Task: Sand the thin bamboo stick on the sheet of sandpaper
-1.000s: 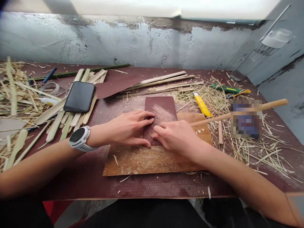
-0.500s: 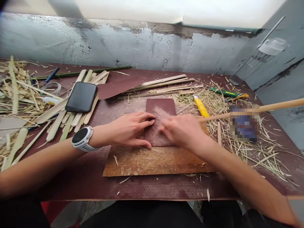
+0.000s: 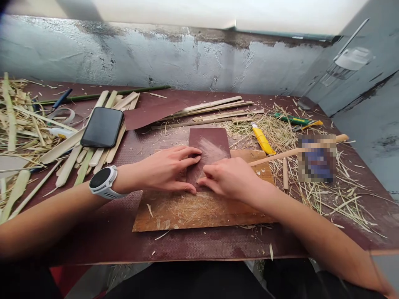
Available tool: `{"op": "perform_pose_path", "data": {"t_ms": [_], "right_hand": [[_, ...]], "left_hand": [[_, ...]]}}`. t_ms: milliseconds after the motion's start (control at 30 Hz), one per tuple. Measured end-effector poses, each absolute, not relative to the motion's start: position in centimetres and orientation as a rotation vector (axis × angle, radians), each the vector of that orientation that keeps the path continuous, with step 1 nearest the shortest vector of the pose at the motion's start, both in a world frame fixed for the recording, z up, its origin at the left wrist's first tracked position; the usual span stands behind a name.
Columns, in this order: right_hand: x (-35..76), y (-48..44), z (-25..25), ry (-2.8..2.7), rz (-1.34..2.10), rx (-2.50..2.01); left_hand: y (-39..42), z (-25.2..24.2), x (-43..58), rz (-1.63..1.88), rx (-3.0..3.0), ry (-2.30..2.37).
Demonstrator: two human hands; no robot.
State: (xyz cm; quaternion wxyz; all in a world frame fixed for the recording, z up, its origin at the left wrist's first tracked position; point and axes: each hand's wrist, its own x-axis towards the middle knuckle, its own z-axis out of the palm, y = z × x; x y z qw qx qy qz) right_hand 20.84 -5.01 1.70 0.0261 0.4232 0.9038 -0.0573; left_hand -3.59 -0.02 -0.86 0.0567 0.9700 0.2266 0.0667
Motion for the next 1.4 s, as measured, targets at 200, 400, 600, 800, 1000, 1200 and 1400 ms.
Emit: {"op": "perform_pose_path", "data": {"t_ms": [200,400,600,800,1000,1200,1400], "right_hand": [[21.2,-4.3,2.0,2.758,-0.198,1.319],[21.1,-4.3,2.5,2.681,0.045,1.435],[20.9,-5.0,2.2,2.767,-0.150,1.256],[21.3,-4.2,2.1,2.694,0.051,1.453],[21.7,-3.9,2.3,2.655,-0.041,1.427],[22.0,-3.6,2.7,2.708,-0.035,1.315],[22.4,-3.2,3.1,2.546,0.184,1.557]], "left_hand": [[0.0,-1.0,-3.6,0.188,2.945,0.681],[0.0,-1.0,-3.7,0.214,2.943,0.684],[0.1,-0.9,-3.7,0.226,2.925,0.665],[0.0,-0.8,-3.6,0.192,2.906,0.699],[0.0,-0.9,-3.6,0.209,2.919,0.697],[0.0,-1.0,-3.6,0.222,2.917,0.677],[-0.1,-1.1,-3.6,0.233,2.914,0.692]]}}
